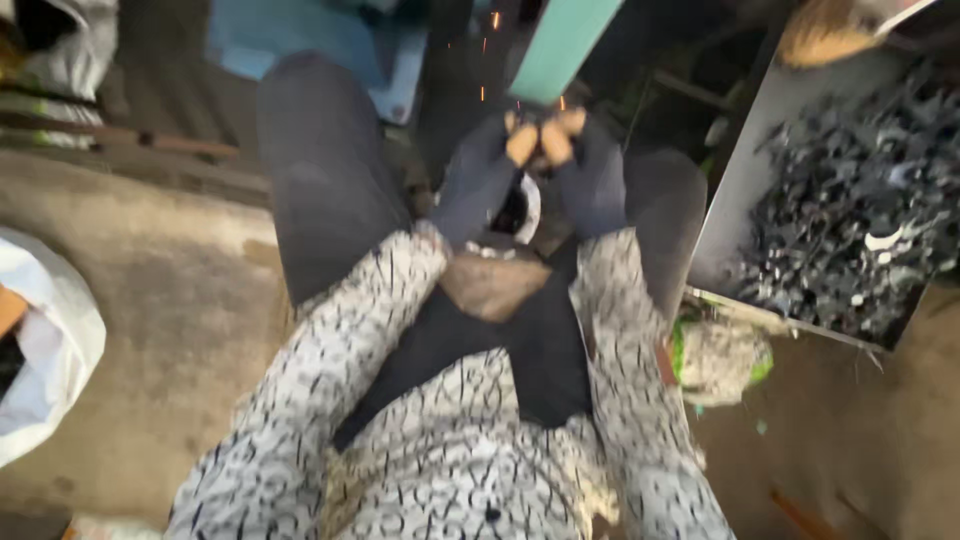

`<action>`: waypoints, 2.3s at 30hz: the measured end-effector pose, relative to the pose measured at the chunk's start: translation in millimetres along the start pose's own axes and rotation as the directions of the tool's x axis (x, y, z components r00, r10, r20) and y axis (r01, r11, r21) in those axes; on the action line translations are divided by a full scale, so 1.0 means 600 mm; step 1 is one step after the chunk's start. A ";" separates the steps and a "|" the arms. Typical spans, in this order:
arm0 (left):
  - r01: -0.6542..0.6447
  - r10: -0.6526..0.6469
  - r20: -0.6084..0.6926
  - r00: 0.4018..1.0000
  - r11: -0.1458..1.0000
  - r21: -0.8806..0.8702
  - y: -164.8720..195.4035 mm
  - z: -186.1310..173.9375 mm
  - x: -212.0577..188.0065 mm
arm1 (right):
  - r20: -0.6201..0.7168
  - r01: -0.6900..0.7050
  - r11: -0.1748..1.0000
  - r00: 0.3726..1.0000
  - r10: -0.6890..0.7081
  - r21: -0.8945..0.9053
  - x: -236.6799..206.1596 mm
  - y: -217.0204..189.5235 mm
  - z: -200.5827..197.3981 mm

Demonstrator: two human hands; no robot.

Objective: The person sits cross-legged and repeatedly picks small metal parts from a tray, grinds them against a bench grinder to create sparks, and places the finished pieces back into the tray. The process is repeated continuously throughout the clip.

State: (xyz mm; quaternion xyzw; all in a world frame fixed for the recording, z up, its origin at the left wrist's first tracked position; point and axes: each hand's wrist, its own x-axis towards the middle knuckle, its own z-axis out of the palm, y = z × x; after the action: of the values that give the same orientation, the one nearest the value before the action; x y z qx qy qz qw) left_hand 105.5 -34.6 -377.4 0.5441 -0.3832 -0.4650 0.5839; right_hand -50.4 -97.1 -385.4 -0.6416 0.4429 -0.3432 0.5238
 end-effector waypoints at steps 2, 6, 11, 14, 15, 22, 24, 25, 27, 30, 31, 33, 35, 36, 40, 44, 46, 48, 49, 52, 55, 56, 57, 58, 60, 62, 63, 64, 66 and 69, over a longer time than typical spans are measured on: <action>-0.090 0.090 0.007 0.996 0.994 0.055 0.015 -0.005 -0.015 | -0.051 0.336 0.914 0.933 -0.355 -0.227 -0.021 -0.014 0.003; -0.158 0.160 0.004 0.987 0.965 0.207 0.048 -0.026 -0.055 | -0.058 0.365 0.907 0.921 -0.384 -0.209 -0.054 -0.041 0.013; -0.226 0.231 -0.071 0.970 0.971 0.076 0.056 -0.026 -0.059 | -0.018 0.105 0.933 0.994 -0.105 0.345 -0.067 -0.046 0.049; -0.066 0.054 -0.085 0.995 0.988 -0.142 0.046 -0.020 -0.053 | 0.066 -0.192 0.776 0.979 0.191 0.600 -0.068 -0.028 0.067; -0.037 0.023 -0.088 0.996 0.987 -0.157 0.043 -0.020 -0.052 | 0.051 -0.163 0.806 0.985 0.164 0.569 -0.066 -0.019 0.070; 0.010 -0.005 -0.142 0.990 0.999 0.031 0.022 -0.017 -0.015 | -0.016 -0.132 0.737 0.982 0.191 0.663 -0.031 0.042 0.109; 0.050 -0.029 -0.156 0.987 0.990 0.134 0.017 -0.014 0.003 | 0.007 -0.145 0.657 0.978 0.209 0.740 -0.020 0.049 0.115; 0.072 -0.043 -0.159 0.986 0.980 0.186 0.014 -0.011 0.009 | 0.015 -0.153 0.631 0.976 0.217 0.760 -0.015 0.047 0.115; 0.029 0.018 -0.154 0.988 0.954 0.297 0.007 -0.005 0.019 | -0.083 -0.120 0.761 0.971 0.223 0.637 -0.010 0.043 0.110; 0.008 0.028 -0.168 0.985 0.978 0.210 -0.005 0.002 0.021 | -0.277 -0.074 0.969 0.951 0.140 0.236 -0.007 0.027 0.104; -0.005 0.031 -0.183 0.983 0.990 0.141 -0.009 0.001 0.023 | -0.289 -0.068 0.976 0.949 0.127 0.206 -0.008 0.020 0.106; 0.005 0.054 -0.233 0.971 0.970 0.243 -0.017 -0.005 0.026 | -0.311 -0.029 0.987 0.947 0.077 0.156 -0.002 0.007 0.120; 0.037 0.050 -0.255 0.966 0.945 0.326 -0.023 -0.014 0.030 | -0.335 0.015 0.994 0.942 0.023 0.110 0.001 -0.001 0.143; 0.052 0.045 -0.255 0.966 0.931 0.362 -0.025 -0.020 0.033 | -0.354 -0.024 0.993 0.933 0.064 0.116 0.004 -0.002 0.153; -0.037 0.103 -0.238 0.966 0.963 0.268 -0.030 -0.031 0.035 | -0.369 -0.045 0.972 0.920 0.130 0.230 0.012 0.004 0.174; 0.012 0.066 -0.256 0.964 0.957 0.290 -0.033 -0.026 0.030 | -0.390 -0.005 0.978 0.917 0.088 0.209 0.008 0.007 0.172; -0.021 0.102 -0.286 0.953 0.962 0.274 -0.037 -0.024 0.029 | -0.358 -0.056 0.987 0.928 0.107 0.150 0.008 0.004 0.166; 0.067 -0.004 -0.274 0.962 0.973 0.220 -0.041 -0.025 0.031 | -0.298 -0.117 0.976 0.940 0.169 0.184 0.012 0.000 0.155; 0.116 -0.063 -0.262 0.963 0.974 0.194 -0.044 -0.027 0.031 | -0.249 -0.163 0.956 0.942 0.224 0.246 0.015 -0.002 0.146; -0.004 0.035 -0.205 0.978 0.988 0.154 -0.049 -0.033 0.028 | -0.014 -0.257 0.930 0.963 0.270 0.261 0.022 -0.006 0.098; 0.078 -0.082 -0.102 0.991 0.996 -0.045 -0.043 -0.039 0.016 | 0.037 -0.042 0.998 0.999 0.040 0.039 0.014 -0.008 0.055; 0.100 -0.100 -0.077 0.992 0.995 -0.012 -0.038 -0.041 0.010 | 0.036 0.061 0.996 0.998 -0.059 -0.069 0.003 -0.009 0.043; 0.120 -0.118 -0.056 0.991 0.992 0.025 -0.032 -0.044 0.004 | 0.074 0.011 0.997 0.997 -0.017 0.078 -0.006 -0.010 0.036; 0.137 -0.135 -0.038 0.990 0.989 0.062 -0.023 -0.047 -0.001 | 0.118 -0.044 0.974 0.993 0.018 0.223 -0.013 -0.011 0.030; 0.261 -0.267 -0.012 0.964 0.950 -0.174 -0.004 -0.051 -0.009 | 0.186 -0.127 0.916 0.981 0.059 0.381 -0.025 -0.014 0.030; 0.275 -0.284 -0.021 0.959 0.942 -0.193 0.017 -0.053 -0.014 | 0.222 -0.159 0.893 0.973 0.068 0.422 -0.031 -0.017 0.038; 0.239 -0.245 -0.055 0.968 0.967 -0.093 0.027 -0.053 -0.018 | 0.228 -0.163 0.890 0.971 0.069 0.426 -0.031 -0.019 0.043; 0.204 -0.203 -0.087 0.975 0.979 0.010 0.036 -0.052 -0.018 | 0.237 -0.168 0.886 0.969 0.069 0.431 -0.033 -0.020 0.050; 0.254 -0.262 -0.065 0.963 0.961 -0.110 0.050 -0.047 -0.016 | 0.204 -0.102 0.921 0.979 0.025 0.375 -0.034 -0.023 0.058; 0.214 -0.212 -0.025 0.977 0.972 0.100 0.062 -0.045 -0.017 | 0.153 0.039 0.982 0.986 -0.068 0.184 -0.042 -0.027 0.060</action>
State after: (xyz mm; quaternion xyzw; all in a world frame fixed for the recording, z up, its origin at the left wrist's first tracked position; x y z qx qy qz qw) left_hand 133.3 -18.2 -343.2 0.6143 -0.3417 -0.5010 0.5049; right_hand -23.6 -59.6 -376.5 -0.6286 0.3495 -0.3438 0.6037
